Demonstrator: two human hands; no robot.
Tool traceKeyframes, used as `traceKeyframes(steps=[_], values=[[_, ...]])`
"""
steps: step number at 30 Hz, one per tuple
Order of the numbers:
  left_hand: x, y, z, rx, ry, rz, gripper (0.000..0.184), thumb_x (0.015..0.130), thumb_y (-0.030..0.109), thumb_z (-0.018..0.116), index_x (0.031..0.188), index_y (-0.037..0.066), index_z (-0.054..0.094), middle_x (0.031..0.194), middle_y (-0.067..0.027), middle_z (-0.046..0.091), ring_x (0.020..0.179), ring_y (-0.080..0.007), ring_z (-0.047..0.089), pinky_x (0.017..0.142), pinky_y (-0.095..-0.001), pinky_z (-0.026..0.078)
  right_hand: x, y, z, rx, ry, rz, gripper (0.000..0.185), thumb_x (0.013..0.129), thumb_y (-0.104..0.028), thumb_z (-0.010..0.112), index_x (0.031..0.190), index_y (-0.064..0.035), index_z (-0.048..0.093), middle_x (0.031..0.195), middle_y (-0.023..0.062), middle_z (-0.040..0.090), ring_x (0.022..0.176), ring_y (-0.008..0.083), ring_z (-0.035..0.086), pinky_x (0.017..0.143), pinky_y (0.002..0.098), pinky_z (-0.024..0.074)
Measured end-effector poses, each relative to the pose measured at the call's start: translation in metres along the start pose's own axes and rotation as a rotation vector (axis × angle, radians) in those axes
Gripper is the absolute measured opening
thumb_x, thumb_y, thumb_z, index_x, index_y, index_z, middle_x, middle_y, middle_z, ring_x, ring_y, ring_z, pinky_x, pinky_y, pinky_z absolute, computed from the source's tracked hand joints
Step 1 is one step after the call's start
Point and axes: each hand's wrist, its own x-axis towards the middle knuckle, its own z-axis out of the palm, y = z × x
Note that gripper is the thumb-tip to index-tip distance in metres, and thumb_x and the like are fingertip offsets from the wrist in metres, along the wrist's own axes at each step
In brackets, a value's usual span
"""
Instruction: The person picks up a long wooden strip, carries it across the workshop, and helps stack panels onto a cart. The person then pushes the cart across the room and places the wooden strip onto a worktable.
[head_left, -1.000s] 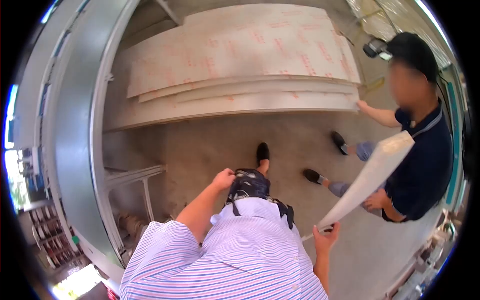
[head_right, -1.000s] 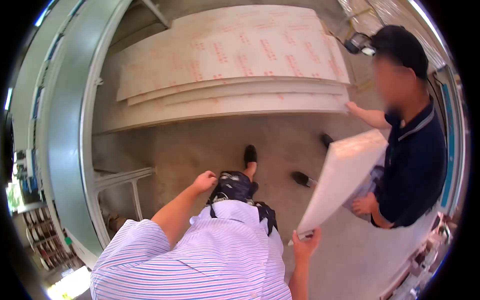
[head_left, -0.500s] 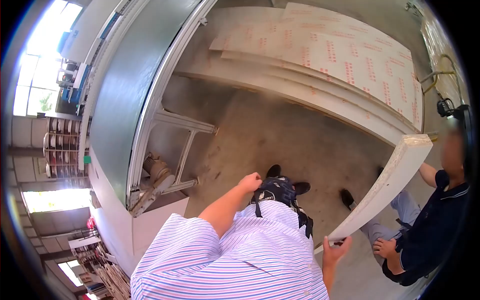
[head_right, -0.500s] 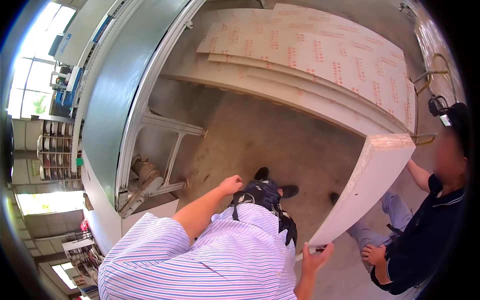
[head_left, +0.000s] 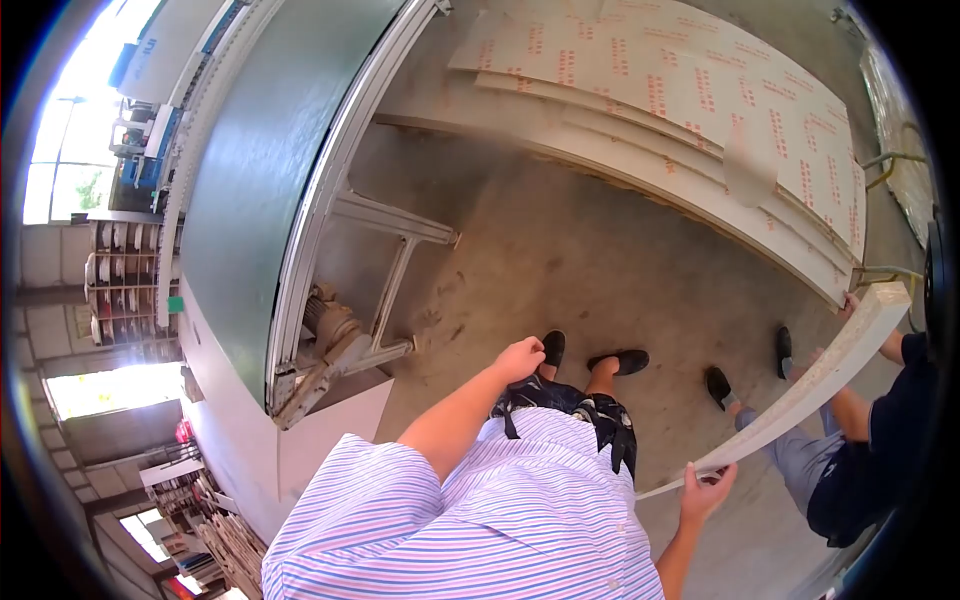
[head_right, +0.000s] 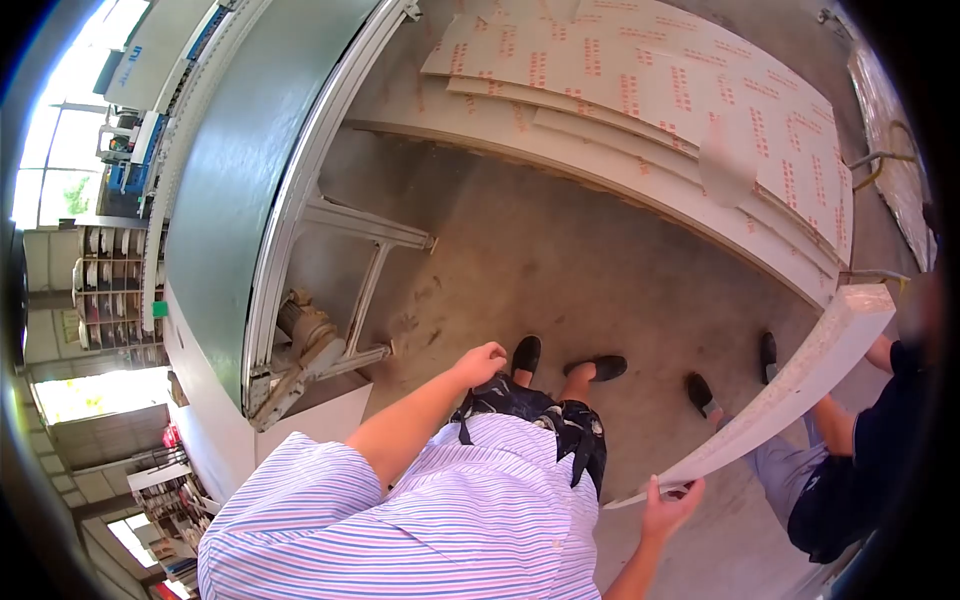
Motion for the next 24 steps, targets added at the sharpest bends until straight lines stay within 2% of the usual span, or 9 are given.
traceKeyframes(steps=[3,6,10,14,20,24], values=[[0.001,-0.015,-0.011,0.015,0.015,0.069,0.03,0.081,0.023,0.059,0.104,0.003,0.059,0.092,-0.0134,0.065,0.084,-0.0232,0.063,0.075,-0.0321,0.049,-0.016,-0.006,-0.003,-0.025,0.017,0.01,0.059,0.062,-0.006,0.078,0.111,-0.0005,0.046,0.099,0.01,0.05,0.084,0.0216,0.048,0.071,0.0329,0.042],[0.003,-0.034,-0.028,0.127,-0.031,-0.02,0.034,0.079,0.028,0.056,0.104,0.005,0.06,0.102,-0.0175,0.064,0.099,-0.0324,0.06,0.085,-0.0382,0.047,-0.039,-0.003,0.002,0.012,0.073,0.033,0.06,0.061,-0.006,0.078,0.112,-0.0009,0.047,0.1,0.0099,0.05,0.085,0.0219,0.049,0.07,0.0328,0.0427],[0.024,-0.083,-0.039,0.172,-0.072,-0.039,0.034,0.078,0.029,0.055,0.103,0.007,0.061,0.103,-0.0172,0.064,0.099,-0.0326,0.06,0.085,-0.0383,0.047,-0.064,-0.008,-0.003,-0.046,0.14,0.055,0.06,0.06,-0.006,0.078,0.112,-0.0018,0.047,0.1,0.0099,0.051,0.085,0.0225,0.05,0.067,0.0322,0.0432],[0.024,-0.081,-0.058,0.235,-0.059,-0.022,0.034,0.078,0.029,0.054,0.103,0.007,0.061,0.103,-0.0171,0.064,0.1,-0.0319,0.059,0.086,-0.038,0.046,-0.086,-0.019,-0.009,-0.064,0.219,0.008,0.061,0.059,-0.007,0.078,0.112,-0.0027,0.047,0.1,0.0092,0.05,0.086,0.0213,0.051,0.065,0.0313,0.0434],[0.053,-0.075,-0.053,0.122,-0.084,0.057,0.033,0.079,0.027,0.055,0.102,0.005,0.062,0.104,-0.0166,0.064,0.102,-0.0302,0.059,0.087,-0.0377,0.046,-0.106,-0.019,-0.016,-0.132,0.283,-0.014,0.063,0.058,-0.009,0.08,0.112,-0.0036,0.047,0.102,0.0078,0.05,0.087,0.0199,0.052,0.063,0.0301,0.0444],[0.051,-0.052,-0.054,0.08,-0.106,0.095,0.031,0.079,0.025,0.056,0.101,0.005,0.061,0.095,-0.0137,0.066,0.093,-0.0259,0.062,0.082,-0.0352,0.048,-0.107,-0.025,-0.016,-0.143,0.327,-0.047,0.061,0.057,-0.009,0.08,0.108,-0.0036,0.047,0.099,0.0084,0.048,0.085,0.0208,0.051,0.061,0.0304,0.0447]])
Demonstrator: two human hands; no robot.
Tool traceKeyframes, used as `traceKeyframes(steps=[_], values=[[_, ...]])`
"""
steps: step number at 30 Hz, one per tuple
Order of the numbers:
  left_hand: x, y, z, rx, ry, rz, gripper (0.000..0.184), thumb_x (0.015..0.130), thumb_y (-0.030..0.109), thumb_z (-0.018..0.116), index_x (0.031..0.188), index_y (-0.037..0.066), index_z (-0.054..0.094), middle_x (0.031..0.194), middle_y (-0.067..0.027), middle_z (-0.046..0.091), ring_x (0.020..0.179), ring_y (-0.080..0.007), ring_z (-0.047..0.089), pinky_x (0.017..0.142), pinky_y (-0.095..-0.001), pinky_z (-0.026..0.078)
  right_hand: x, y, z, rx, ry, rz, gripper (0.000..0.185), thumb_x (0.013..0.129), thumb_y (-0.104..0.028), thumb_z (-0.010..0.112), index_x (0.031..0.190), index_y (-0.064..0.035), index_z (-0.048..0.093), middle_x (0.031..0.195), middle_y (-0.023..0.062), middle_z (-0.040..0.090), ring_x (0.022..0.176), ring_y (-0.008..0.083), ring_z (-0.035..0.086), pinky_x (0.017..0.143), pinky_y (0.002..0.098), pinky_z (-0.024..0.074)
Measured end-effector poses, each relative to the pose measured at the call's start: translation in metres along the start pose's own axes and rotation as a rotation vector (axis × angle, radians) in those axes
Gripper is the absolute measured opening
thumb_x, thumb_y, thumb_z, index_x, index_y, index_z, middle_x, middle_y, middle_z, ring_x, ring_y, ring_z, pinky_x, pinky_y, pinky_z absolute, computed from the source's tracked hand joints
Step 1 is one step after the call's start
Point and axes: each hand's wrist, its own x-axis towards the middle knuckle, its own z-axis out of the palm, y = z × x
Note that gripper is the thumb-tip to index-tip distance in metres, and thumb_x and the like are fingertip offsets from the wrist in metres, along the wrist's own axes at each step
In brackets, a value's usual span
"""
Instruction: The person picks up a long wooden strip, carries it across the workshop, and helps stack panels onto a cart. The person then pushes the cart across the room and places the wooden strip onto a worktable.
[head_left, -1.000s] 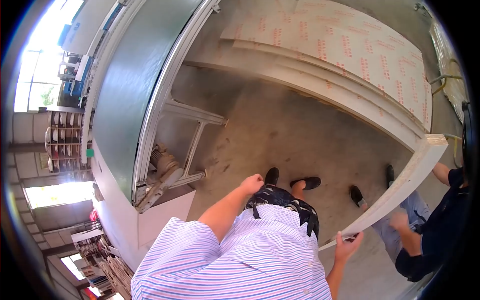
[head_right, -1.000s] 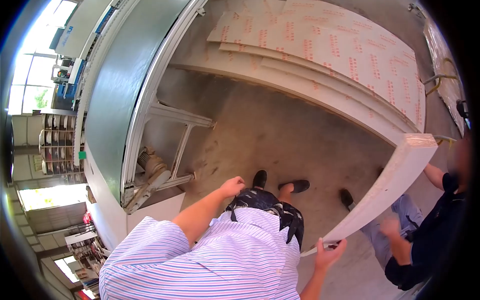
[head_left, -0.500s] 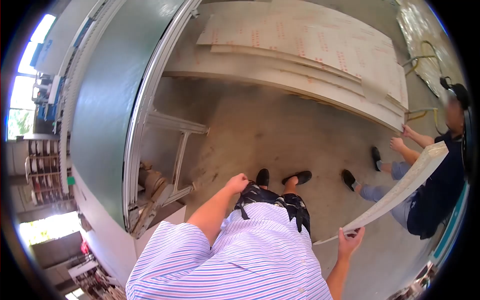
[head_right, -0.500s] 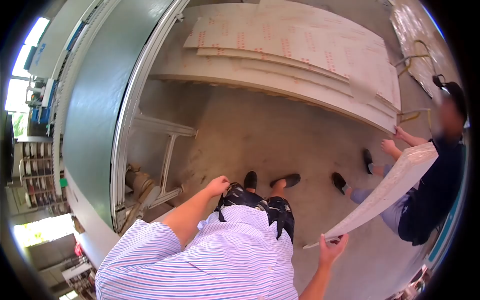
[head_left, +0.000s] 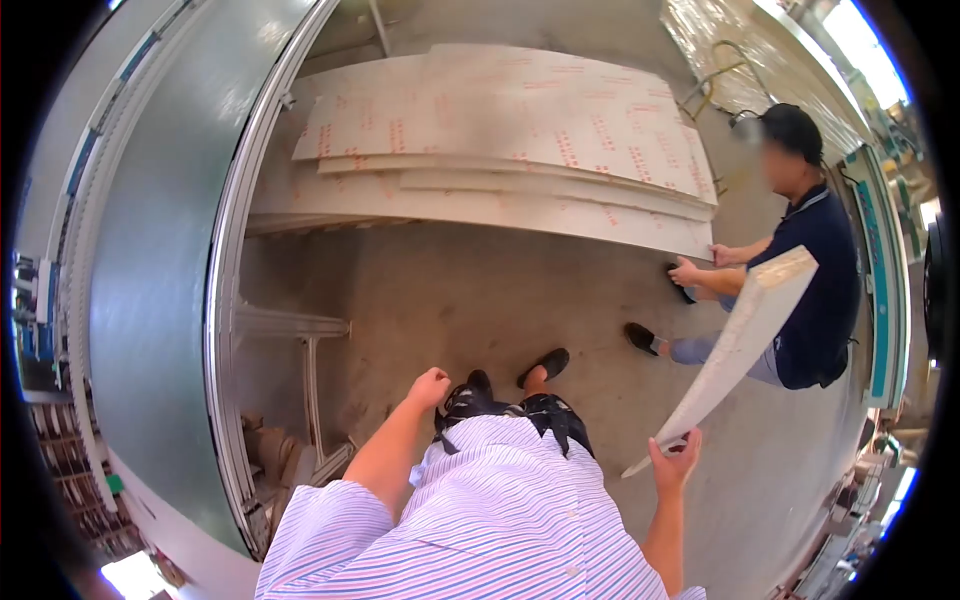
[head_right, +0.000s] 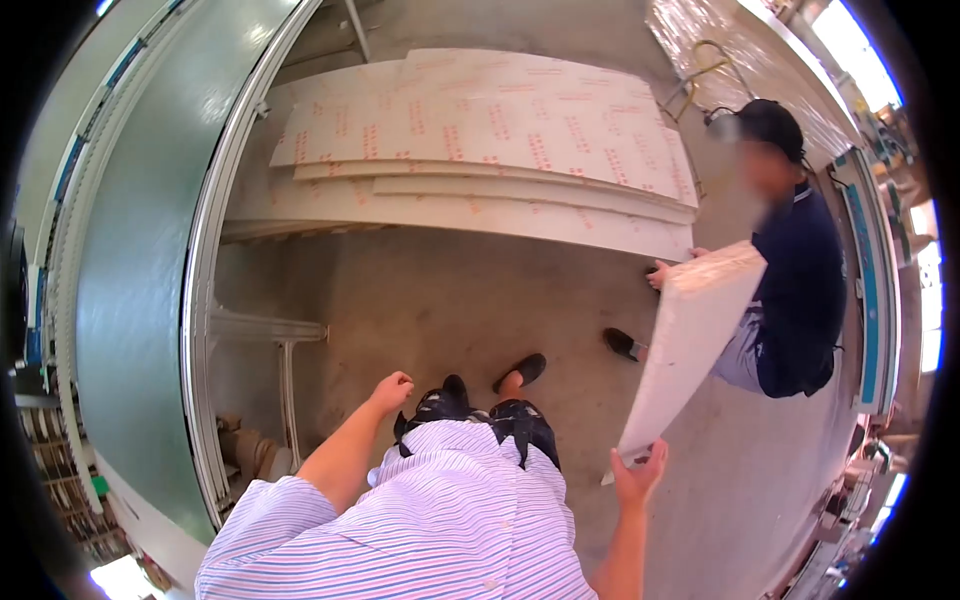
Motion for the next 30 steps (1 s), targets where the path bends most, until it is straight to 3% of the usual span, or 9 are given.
traceKeyframes(steps=[3,8,12,18,21,24,25,30], values=[[-0.008,0.011,-0.007,-0.017,-0.018,-0.011,0.029,0.079,0.025,0.057,0.099,0.005,0.062,0.084,-0.0095,0.067,0.081,-0.021,0.065,0.075,-0.0324,0.049,0.002,-0.01,-0.003,-0.025,0.013,-0.016,0.06,0.057,-0.009,0.08,0.106,-0.0037,0.047,0.098,0.0086,0.048,0.085,0.0211,0.051,0.061,0.0307,0.0446],[0.004,-0.037,0.003,0.12,-0.055,-0.049,0.032,0.078,0.026,0.055,0.101,0.006,0.062,0.096,-0.0126,0.067,0.093,-0.0262,0.063,0.082,-0.0346,0.048,-0.013,-0.014,-0.014,0.015,0.077,0.069,0.059,0.054,-0.006,0.079,0.105,-0.0037,0.049,0.098,0.0087,0.05,0.09,0.0235,0.049,0.062,0.0326,0.0437],[0.012,-0.045,-0.006,0.182,-0.057,-0.055,0.033,0.078,0.027,0.054,0.103,0.007,0.063,0.104,-0.015,0.065,0.102,-0.03,0.059,0.087,-0.0362,0.047,-0.018,-0.012,-0.031,0.014,0.131,0.115,0.058,0.055,-0.006,0.079,0.104,-0.0032,0.048,0.098,0.0088,0.049,0.086,0.0227,0.05,0.062,0.032,0.0434],[0.008,-0.023,-0.004,0.13,0.027,-0.024,0.033,0.078,0.027,0.055,0.103,0.007,0.063,0.103,-0.0157,0.065,0.1,-0.0298,0.06,0.086,-0.0368,0.047,-0.015,0.017,-0.052,0.0,0.109,0.023,0.063,0.056,-0.006,0.079,0.109,-0.0016,0.047,0.101,0.01,0.048,0.086,0.0219,0.05,0.063,0.0318,0.0441],[0.003,-0.015,0.012,0.104,0.03,0.007,0.031,0.079,0.025,0.055,0.102,0.006,0.062,0.099,-0.0144,0.066,0.095,-0.0273,0.063,0.083,-0.036,0.048,-0.017,0.017,-0.059,0.054,0.168,0.013,0.056,0.056,-0.006,0.078,0.102,-0.0038,0.047,0.097,0.0083,0.049,0.088,0.0246,0.047,0.062,0.0342,0.042],[-0.013,0.007,0.038,0.069,-0.019,-0.036,0.03,0.079,0.024,0.056,0.101,0.004,0.062,0.093,-0.0122,0.067,0.088,-0.0236,0.064,0.079,-0.0338,0.049,-0.016,0.033,-0.073,0.003,0.178,-0.094,0.061,0.055,-0.006,0.079,0.107,-0.0021,0.047,0.1,0.0108,0.047,0.086,0.0236,0.05,0.062,0.0319,0.0456],[-0.022,0.015,0.046,0.099,-0.024,-0.006,0.03,0.079,0.024,0.056,0.101,0.004,0.061,0.091,-0.0117,0.067,0.086,-0.0229,0.064,0.078,-0.0333,0.049,-0.018,0.03,-0.079,0.092,0.202,-0.016,0.054,0.056,-0.007,0.077,0.101,-0.0038,0.048,0.097,0.009,0.049,0.088,0.0251,0.047,0.066,0.0343,0.0407],[-0.052,0.027,0.097,0.095,-0.039,0.075,0.029,0.079,0.023,0.058,0.099,0.002,0.061,0.084,-0.0106,0.067,0.078,-0.021,0.064,0.071,-0.0322,0.05,-0.024,0.063,-0.108,0.14,0.239,0.007,0.055,0.056,-0.007,0.078,0.101,-0.0032,0.047,0.096,0.01,0.048,0.084,0.0241,0.046,0.064,0.0332,0.0405]])
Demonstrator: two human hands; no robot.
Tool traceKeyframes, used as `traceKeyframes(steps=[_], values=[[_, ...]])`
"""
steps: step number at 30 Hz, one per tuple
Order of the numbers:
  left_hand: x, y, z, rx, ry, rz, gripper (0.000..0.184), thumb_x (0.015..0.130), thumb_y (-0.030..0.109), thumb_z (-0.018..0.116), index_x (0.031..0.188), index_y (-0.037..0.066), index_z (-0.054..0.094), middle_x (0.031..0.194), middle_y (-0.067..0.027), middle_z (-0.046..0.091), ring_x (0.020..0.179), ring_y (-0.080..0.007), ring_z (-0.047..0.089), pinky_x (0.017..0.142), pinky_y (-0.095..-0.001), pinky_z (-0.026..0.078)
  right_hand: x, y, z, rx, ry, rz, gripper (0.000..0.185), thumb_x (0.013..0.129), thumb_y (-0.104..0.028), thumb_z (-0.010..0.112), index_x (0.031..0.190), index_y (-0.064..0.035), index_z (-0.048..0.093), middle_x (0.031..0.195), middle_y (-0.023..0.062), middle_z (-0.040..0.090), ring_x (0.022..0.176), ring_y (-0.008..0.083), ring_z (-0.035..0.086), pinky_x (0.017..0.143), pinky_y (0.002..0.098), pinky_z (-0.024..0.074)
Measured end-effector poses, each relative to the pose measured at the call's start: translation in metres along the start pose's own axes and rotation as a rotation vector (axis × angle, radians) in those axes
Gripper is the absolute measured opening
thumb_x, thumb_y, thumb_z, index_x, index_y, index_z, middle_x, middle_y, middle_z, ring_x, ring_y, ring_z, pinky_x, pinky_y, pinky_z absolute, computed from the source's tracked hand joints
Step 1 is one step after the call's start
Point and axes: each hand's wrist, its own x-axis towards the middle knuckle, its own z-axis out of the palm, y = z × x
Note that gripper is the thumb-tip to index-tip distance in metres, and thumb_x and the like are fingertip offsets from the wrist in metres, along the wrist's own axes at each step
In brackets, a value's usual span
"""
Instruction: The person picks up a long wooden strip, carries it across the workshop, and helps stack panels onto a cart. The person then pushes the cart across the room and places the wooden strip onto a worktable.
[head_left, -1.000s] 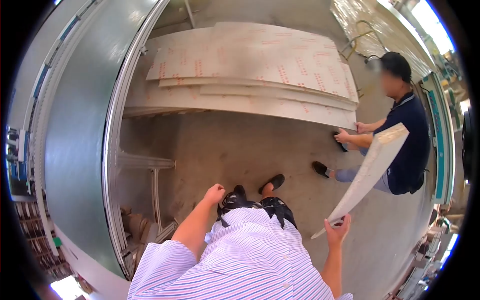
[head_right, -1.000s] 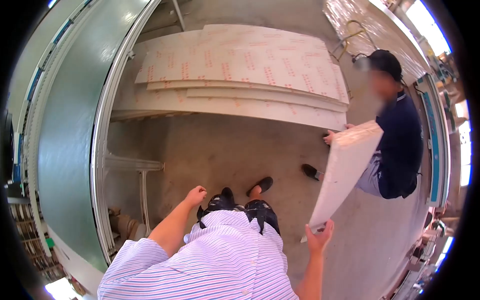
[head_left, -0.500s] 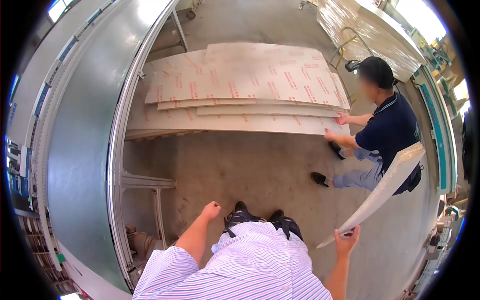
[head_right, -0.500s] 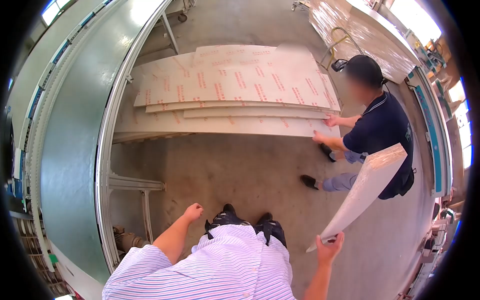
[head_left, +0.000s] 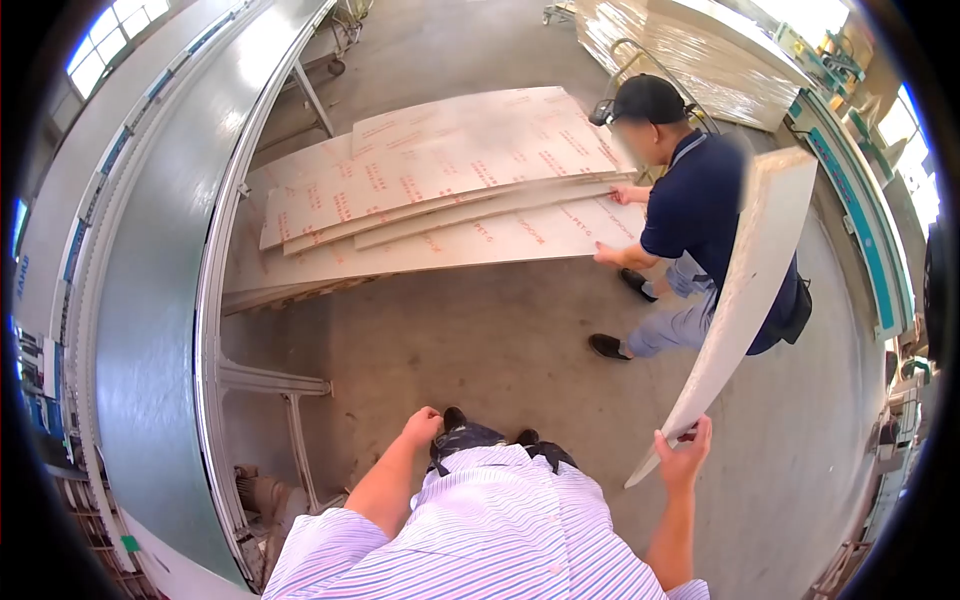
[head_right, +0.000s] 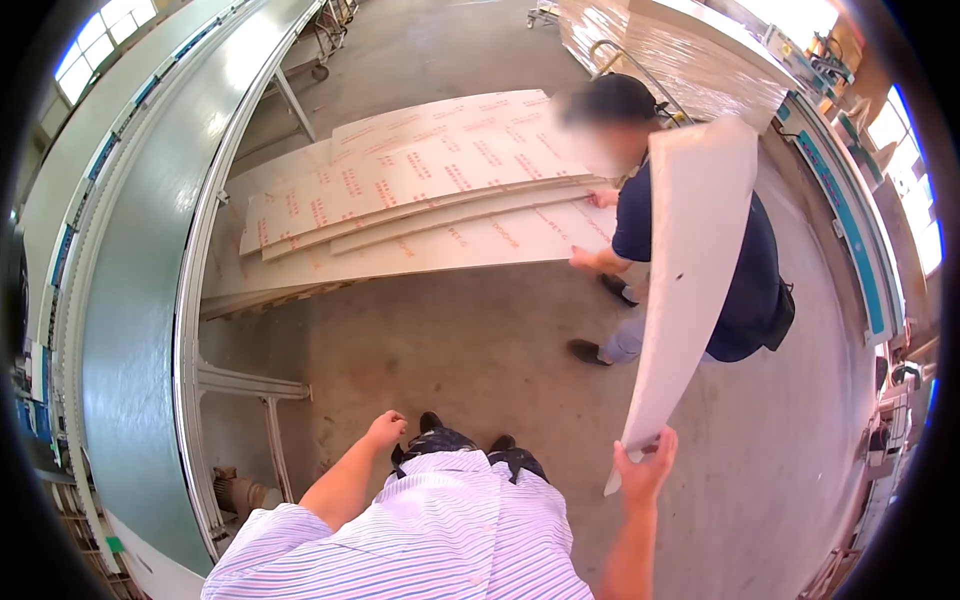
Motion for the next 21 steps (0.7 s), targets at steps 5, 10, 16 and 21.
traceKeyframes(steps=[5,10,16,21], values=[[-0.026,-0.007,0.026,-0.029,-0.011,0.021,0.026,0.08,0.019,0.058,0.099,0.001,0.059,0.081,-0.0093,0.065,0.072,-0.0179,0.063,0.067,-0.0306,0.05,-0.002,0.033,-0.017,0.058,0.007,-0.004,0.057,0.055,-0.008,0.078,0.103,-0.0019,0.047,0.096,0.0104,0.047,0.08,0.0233,0.046,0.063,0.0329,0.0405],[-0.044,-0.039,0.049,-0.106,-0.05,-0.069,0.024,0.081,0.018,0.058,0.097,0.0,0.059,0.078,-0.009,0.064,0.066,-0.0171,0.061,0.062,-0.031,0.05,0.003,0.079,-0.049,0.019,0.025,-0.015,0.064,0.057,-0.009,0.079,0.112,-0.0001,0.048,0.098,0.0081,0.049,0.078,0.0194,0.047,0.065,0.0318,0.042],[0.002,-0.055,0.072,0.168,-0.249,-0.144,0.024,0.081,0.019,0.057,0.095,-0.001,0.059,0.077,-0.0095,0.064,0.065,-0.0169,0.061,0.06,-0.0317,0.05,-0.027,0.119,-0.148,-0.028,0.351,0.222,0.065,0.067,-0.003,0.076,0.124,-0.0012,0.045,0.108,0.0071,0.054,0.091,0.0149,0.052,0.074,0.0288,0.0452],[-0.001,0.04,0.155,0.158,-0.378,-0.046,0.022,0.085,0.013,0.052,0.105,0.002,0.055,0.082,-0.0095,0.062,0.063,-0.0156,0.058,0.053,-0.0282,0.048,-0.066,0.178,-0.262,-0.051,0.679,0.355,0.058,0.07,-0.005,0.075,0.121,-0.003,0.046,0.108,0.0065,0.054,0.096,0.0144,0.052,0.075,0.0279,0.0444]])
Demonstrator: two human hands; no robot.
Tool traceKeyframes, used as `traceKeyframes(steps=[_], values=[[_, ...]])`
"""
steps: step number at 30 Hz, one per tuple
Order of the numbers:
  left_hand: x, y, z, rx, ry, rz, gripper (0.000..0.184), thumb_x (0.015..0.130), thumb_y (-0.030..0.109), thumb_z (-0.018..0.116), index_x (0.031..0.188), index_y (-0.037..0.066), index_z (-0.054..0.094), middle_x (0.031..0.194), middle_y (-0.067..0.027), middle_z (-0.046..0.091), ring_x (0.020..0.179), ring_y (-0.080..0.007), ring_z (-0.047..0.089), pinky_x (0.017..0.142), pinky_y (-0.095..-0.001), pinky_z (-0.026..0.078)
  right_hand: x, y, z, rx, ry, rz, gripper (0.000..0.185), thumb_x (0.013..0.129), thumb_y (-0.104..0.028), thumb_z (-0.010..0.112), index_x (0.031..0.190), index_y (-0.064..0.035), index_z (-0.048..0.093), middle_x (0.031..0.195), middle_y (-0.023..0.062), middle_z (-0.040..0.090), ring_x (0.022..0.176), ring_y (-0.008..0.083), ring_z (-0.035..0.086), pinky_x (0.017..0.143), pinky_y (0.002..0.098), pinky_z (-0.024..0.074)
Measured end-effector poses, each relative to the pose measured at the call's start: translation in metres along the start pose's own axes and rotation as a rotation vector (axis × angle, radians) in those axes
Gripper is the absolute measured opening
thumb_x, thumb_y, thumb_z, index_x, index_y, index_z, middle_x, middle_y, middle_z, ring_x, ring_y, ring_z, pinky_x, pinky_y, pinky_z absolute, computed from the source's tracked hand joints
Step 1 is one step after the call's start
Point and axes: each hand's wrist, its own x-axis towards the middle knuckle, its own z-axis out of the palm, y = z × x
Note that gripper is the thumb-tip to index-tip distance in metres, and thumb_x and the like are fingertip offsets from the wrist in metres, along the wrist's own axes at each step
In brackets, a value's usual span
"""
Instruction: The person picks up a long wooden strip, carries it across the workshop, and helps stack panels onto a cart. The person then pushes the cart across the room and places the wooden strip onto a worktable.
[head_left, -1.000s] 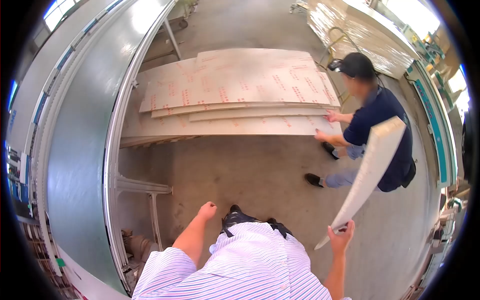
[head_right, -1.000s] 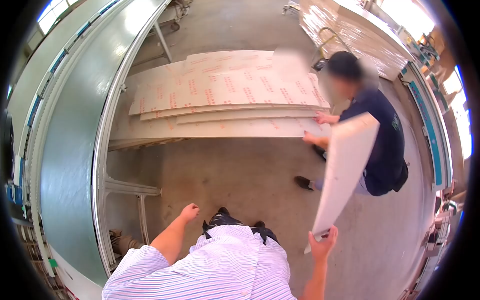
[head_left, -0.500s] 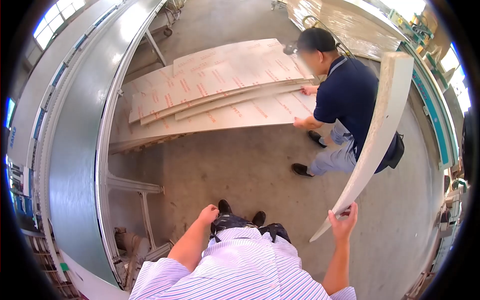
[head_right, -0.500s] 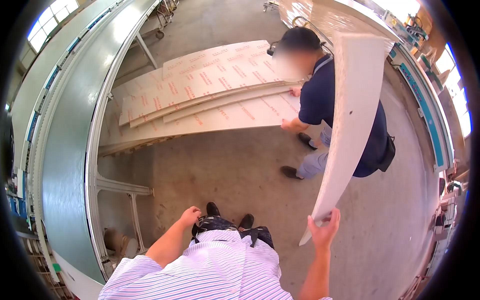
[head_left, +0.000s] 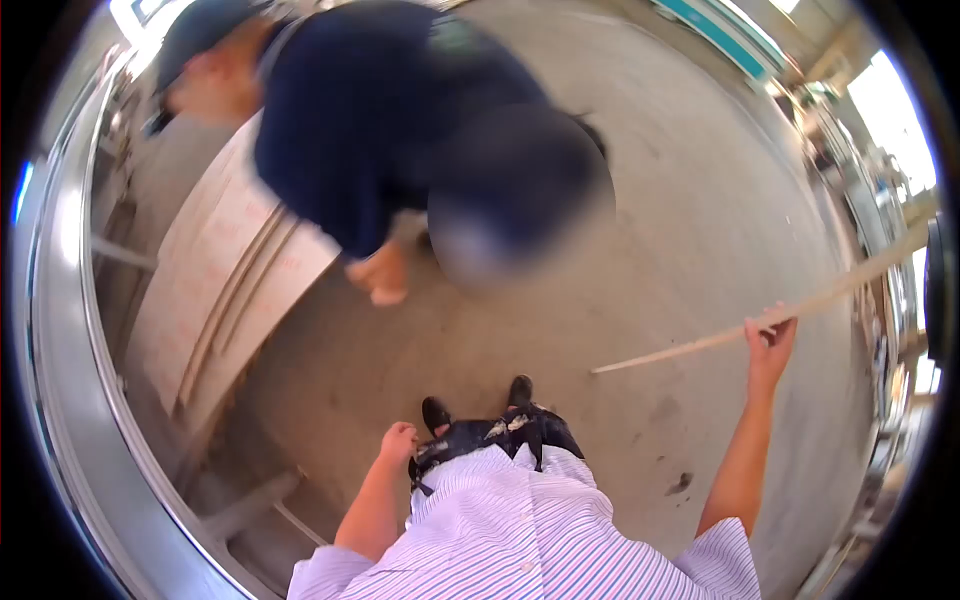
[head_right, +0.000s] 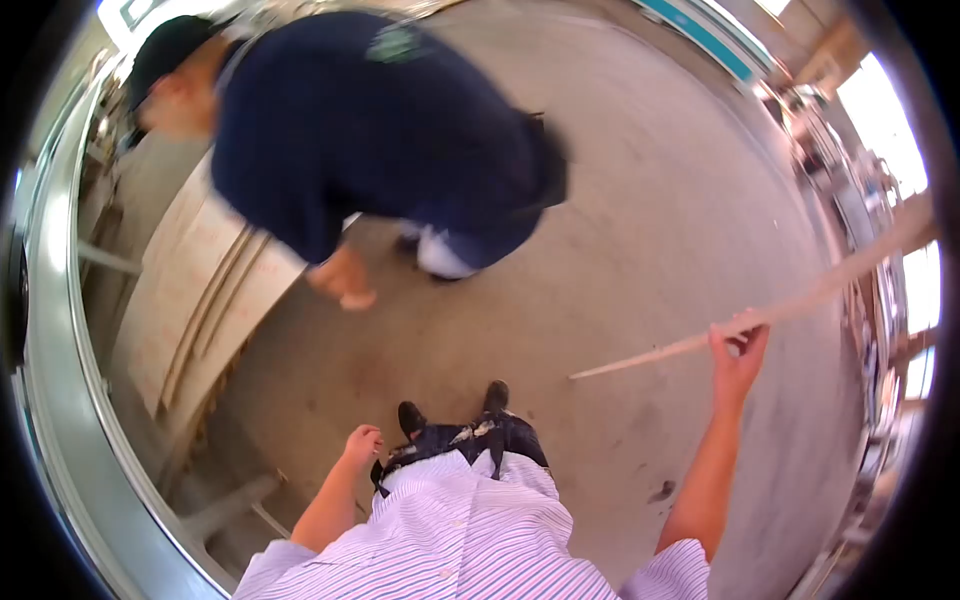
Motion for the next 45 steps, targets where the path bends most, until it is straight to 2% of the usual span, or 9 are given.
traceKeyframes(steps=[10,15,21,27,35,39,41,42,45], values=[[0.005,0.214,0.287,0.264,-0.527,0.228,0.031,0.088,0.022,0.056,0.113,0.003,0.055,0.098,-0.0066,0.061,0.081,-0.0145,0.058,0.074,-0.0297,0.049,0.11,0.117,-0.09,0.161,0.227,0.162,0.06,0.072,-0.005,0.073,0.126,-0.0036,0.046,0.107,0.0035,0.052,0.091,0.0113,0.049,0.081,0.0257,0.0429],[-0.033,0.341,0.374,0.352,-0.597,0.382,0.034,0.089,0.023,0.056,0.116,0.003,0.053,0.098,-0.007,0.06,0.079,-0.0142,0.057,0.075,-0.0289,0.047,0.21,0.138,-0.058,0.175,0.098,0.105,0.059,0.072,-0.006,0.072,0.125,-0.003,0.047,0.107,0.0032,0.051,0.093,0.0116,0.048,0.083,0.0262,0.0407],[0.04,0.441,0.409,0.254,-0.412,0.483,0.028,0.085,0.019,0.057,0.108,0.004,0.056,0.093,-0.0074,0.062,0.079,-0.0146,0.058,0.073,-0.0289,0.047,0.356,0.094,0.009,0.229,-0.012,-0.074,0.055,0.077,-0.011,0.066,0.128,-0.0013,0.045,0.116,0.007,0.05,0.104,0.0176,0.046,0.092,0.0313,0.0355],[0.137,0.557,0.445,0.178,-0.242,0.495,0.027,0.083,0.025,0.056,0.1,0.005,0.059,0.094,-0.0119,0.065,0.088,-0.026,0.06,0.077,-0.0342,0.047,0.523,0.071,0.11,0.202,-0.112,-0.272,0.053,0.08,-0.017,0.061,0.127,0.0016,0.044,0.119,0.0116,0.051,0.111,0.0205,0.046,0.099,0.0344,0.0323],[0.208,0.777,0.451,0.018,-0.195,0.596,0.027,0.087,0.024,0.056,0.106,0.006,0.057,0.096,-0.007,0.063,0.084,-0.0168,0.059,0.074,-0.0312,0.048,0.729,0.045,0.289,0.327,-0.116,-0.43,0.051,0.083,-0.019,0.061,0.126,0.0033,0.045,0.122,0.0119,0.052,0.113,0.023,0.049,0.103,0.035,0.0312],[0.308,0.824,0.429,0.012,0.048,0.532,0.028,0.087,0.026,0.057,0.107,0.007,0.058,0.092,-0.0067,0.063,0.082,-0.0161,0.059,0.074,-0.0311,0.048,0.841,0.052,0.416,0.43,-0.195,-0.454,0.053,0.083,-0.015,0.061,0.129,0.0025,0.042,0.118,0.0159,0.053,0.11,0.0246,0.049,0.103,0.0354,0.0326],[0.367,0.819,0.414,0.181,0.234,0.471,0.03,0.085,0.027,0.058,0.107,0.007,0.058,0.099,-0.0112,0.065,0.089,-0.0233,0.062,0.078,-0.0356,0.049,0.905,0.053,0.49,0.497,-0.251,-0.491,0.049,0.084,-0.011,0.061,0.127,0.0023,0.044,0.116,0.0144,0.055,0.108,0.0216,0.05,0.1,0.0335,0.0352],[0.369,0.832,0.403,0.226,0.299,0.321,0.031,0.082,0.029,0.054,0.103,0.007,0.06,0.101,-0.0161,0.064,0.097,-0.0324,0.06,0.082,-0.0408,0.047,0.934,0.041,0.525,0.558,-0.282,-0.466,0.046,0.084,-0.007,0.062,0.126,0.0021,0.045,0.113,0.0128,0.056,0.106,0.0183,0.05,0.096,0.0305,0.0381],[0.413,0.821,0.394,0.183,0.508,0.052,0.034,0.081,0.031,0.053,0.102,0.005,0.06,0.105,-0.0187,0.063,0.1,-0.0335,0.059,0.085,-0.042,0.046,1.027,-0.004,0.643,0.654,-0.339,-0.483,0.045,0.08,-0.007,0.068,0.121,0.0009,0.05,0.108,0.0098,0.057,0.093,0.0131,0.054,0.084,0.0248,0.0429]])
